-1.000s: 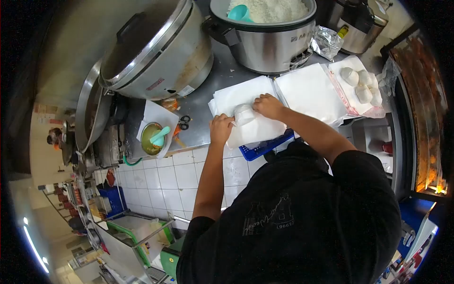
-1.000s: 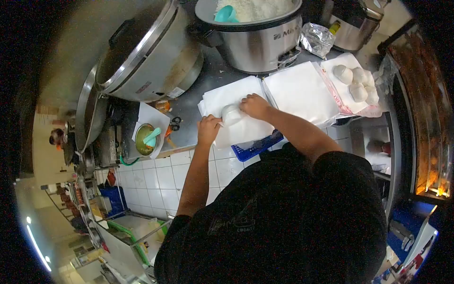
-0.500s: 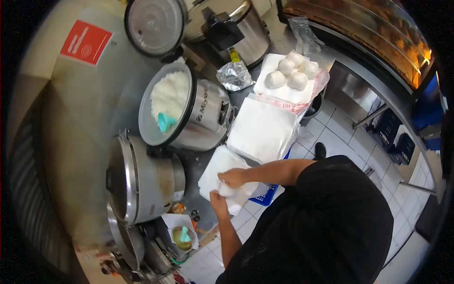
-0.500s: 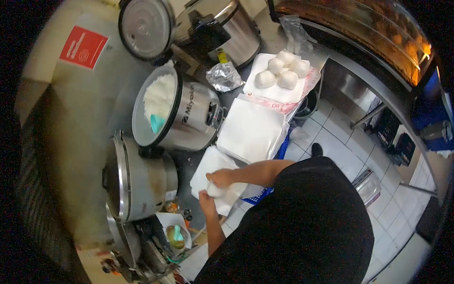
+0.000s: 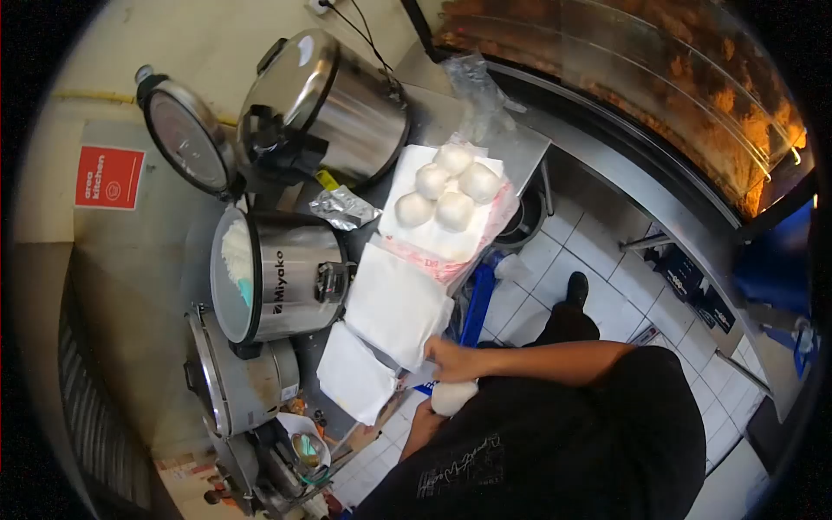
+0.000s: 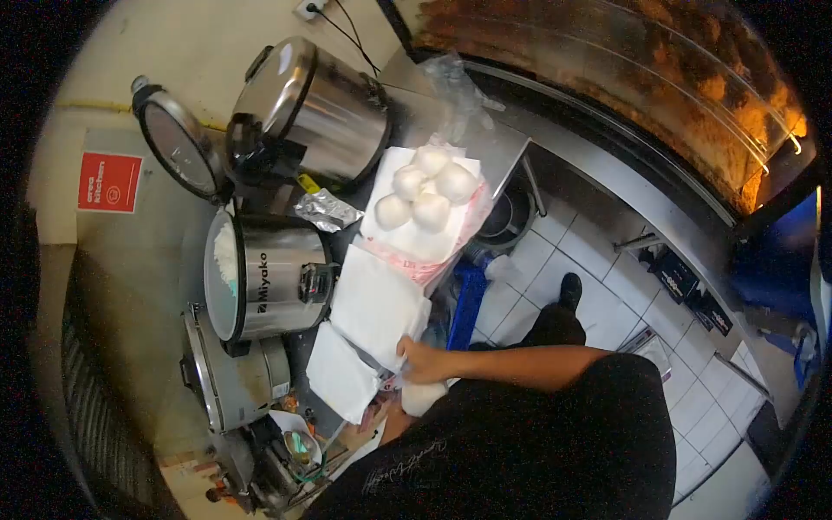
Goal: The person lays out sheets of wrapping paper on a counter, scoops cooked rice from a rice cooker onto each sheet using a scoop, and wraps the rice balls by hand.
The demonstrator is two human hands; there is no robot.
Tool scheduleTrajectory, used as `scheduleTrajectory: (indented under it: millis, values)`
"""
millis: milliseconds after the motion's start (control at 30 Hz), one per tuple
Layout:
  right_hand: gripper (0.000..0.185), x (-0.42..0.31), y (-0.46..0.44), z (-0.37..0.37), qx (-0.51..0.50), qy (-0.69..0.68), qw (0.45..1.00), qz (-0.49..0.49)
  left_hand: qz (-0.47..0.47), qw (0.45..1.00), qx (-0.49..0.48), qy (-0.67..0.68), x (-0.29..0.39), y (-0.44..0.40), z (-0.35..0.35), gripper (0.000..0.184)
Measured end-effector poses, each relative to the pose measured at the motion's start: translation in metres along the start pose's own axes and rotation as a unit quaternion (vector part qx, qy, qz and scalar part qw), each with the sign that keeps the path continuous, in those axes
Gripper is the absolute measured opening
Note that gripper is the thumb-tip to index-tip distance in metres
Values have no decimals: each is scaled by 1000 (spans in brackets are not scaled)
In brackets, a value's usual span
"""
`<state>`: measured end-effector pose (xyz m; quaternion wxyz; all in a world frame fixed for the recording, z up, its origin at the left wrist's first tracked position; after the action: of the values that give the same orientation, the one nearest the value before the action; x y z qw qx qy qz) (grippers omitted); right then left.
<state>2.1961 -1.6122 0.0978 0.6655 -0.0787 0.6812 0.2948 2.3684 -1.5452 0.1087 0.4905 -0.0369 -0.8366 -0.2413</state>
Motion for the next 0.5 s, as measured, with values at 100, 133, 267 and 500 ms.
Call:
scheduleTrajectory:
  millis: [100, 133, 267, 500]
  values:
    - [56, -42, 81, -66, 146, 166, 972, -84, -6, 997, -80, -9, 55, -16, 53, 27]
    - [58, -62, 117, -81, 118, 225, 963, -85, -4, 995, -99, -9, 73, -21, 68, 27]
    - [73, -73, 174, -115, 69, 245, 967, -25, 77, 986, -137, -57, 149, -40, 101, 27]
    - [65, -42, 142, -144, -153, 125, 970, -142, 514, 813, -38, -272, 194, -108, 110, 43]
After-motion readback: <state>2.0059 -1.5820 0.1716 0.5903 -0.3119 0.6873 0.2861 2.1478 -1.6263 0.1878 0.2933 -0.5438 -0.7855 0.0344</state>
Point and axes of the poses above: each hand's wrist, its own y-axis away from the middle knuckle, its own z-axis out of the palm, x = y × z, the point moved 6 cm from there along -y, towards the middle knuckle, and after that the axes turned 9 degrees about z, right-handed, at the moved point
